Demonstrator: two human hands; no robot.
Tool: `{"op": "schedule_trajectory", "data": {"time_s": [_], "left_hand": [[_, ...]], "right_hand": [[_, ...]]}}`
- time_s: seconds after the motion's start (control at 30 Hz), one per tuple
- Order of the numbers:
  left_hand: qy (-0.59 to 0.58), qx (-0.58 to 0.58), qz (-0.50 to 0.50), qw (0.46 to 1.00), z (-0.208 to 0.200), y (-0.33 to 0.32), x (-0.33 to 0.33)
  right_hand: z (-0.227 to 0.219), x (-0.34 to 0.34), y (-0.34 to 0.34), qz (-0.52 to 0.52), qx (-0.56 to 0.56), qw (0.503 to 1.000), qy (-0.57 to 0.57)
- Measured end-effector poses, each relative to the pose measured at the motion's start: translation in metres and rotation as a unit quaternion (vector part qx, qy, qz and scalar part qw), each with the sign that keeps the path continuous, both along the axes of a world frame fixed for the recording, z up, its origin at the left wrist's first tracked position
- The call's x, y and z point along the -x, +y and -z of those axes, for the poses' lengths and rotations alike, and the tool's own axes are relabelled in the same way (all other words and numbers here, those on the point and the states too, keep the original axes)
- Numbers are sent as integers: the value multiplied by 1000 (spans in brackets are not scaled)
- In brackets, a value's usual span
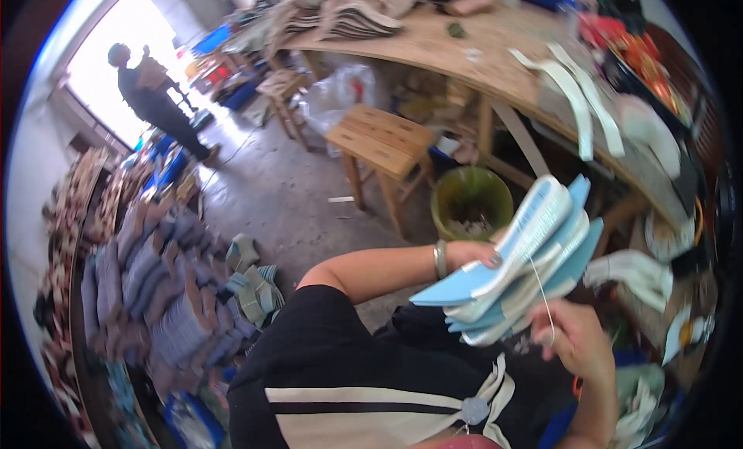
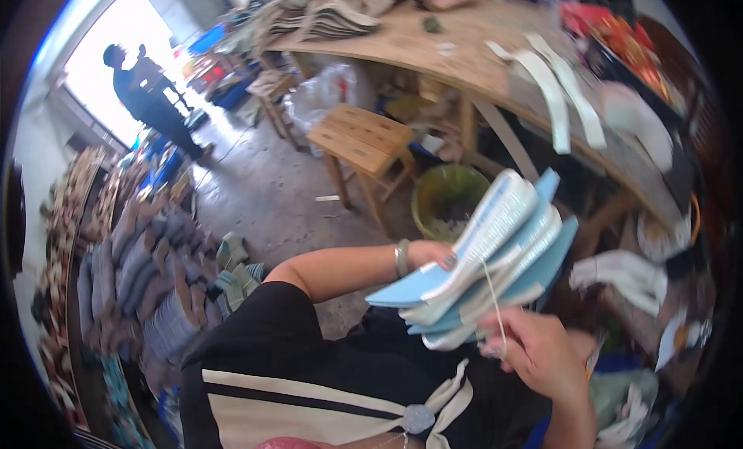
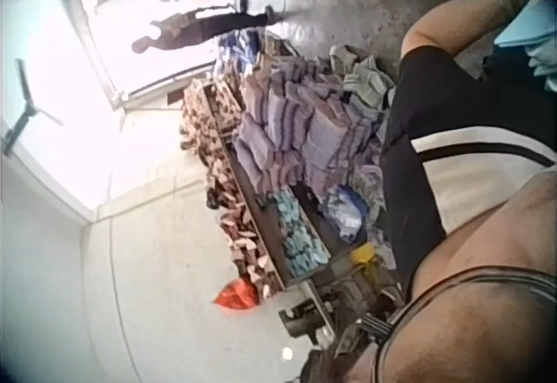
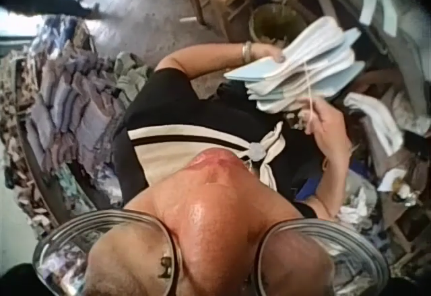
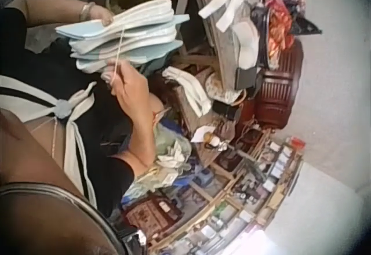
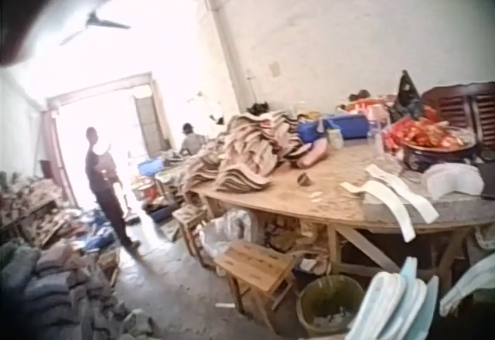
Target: Preparing and assembling shoe insole components by applying adhesive strips and trimming materials.
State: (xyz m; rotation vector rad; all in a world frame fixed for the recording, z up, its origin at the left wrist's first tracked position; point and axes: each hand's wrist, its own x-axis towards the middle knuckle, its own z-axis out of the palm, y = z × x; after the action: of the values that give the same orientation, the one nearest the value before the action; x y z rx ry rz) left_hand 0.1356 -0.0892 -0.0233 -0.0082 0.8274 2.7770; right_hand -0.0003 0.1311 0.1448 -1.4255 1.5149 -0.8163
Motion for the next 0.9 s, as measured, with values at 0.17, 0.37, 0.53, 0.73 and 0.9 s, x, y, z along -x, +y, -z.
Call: {"op": "schedule_trajectory", "data": {"time_s": [0.17,0.37,0.53,0.73,0.9], "left_hand": [[3,-17,19,1000,4,7,1],[39,-11,36,999,0,16,20],[61,50,23,997,-60,22,15],[18,98,-74,992,-57,22,3],[3,27,-37,999,-14,0,22]], "right_hand": [[21,15,29,106,-51,989,90],[58,58,24,126,-19,991,-42],[105,68,20,103,37,975,-196],[129,55,-2,152,166,945,-239],[105,52,-12,131,211,950,-189]]}}
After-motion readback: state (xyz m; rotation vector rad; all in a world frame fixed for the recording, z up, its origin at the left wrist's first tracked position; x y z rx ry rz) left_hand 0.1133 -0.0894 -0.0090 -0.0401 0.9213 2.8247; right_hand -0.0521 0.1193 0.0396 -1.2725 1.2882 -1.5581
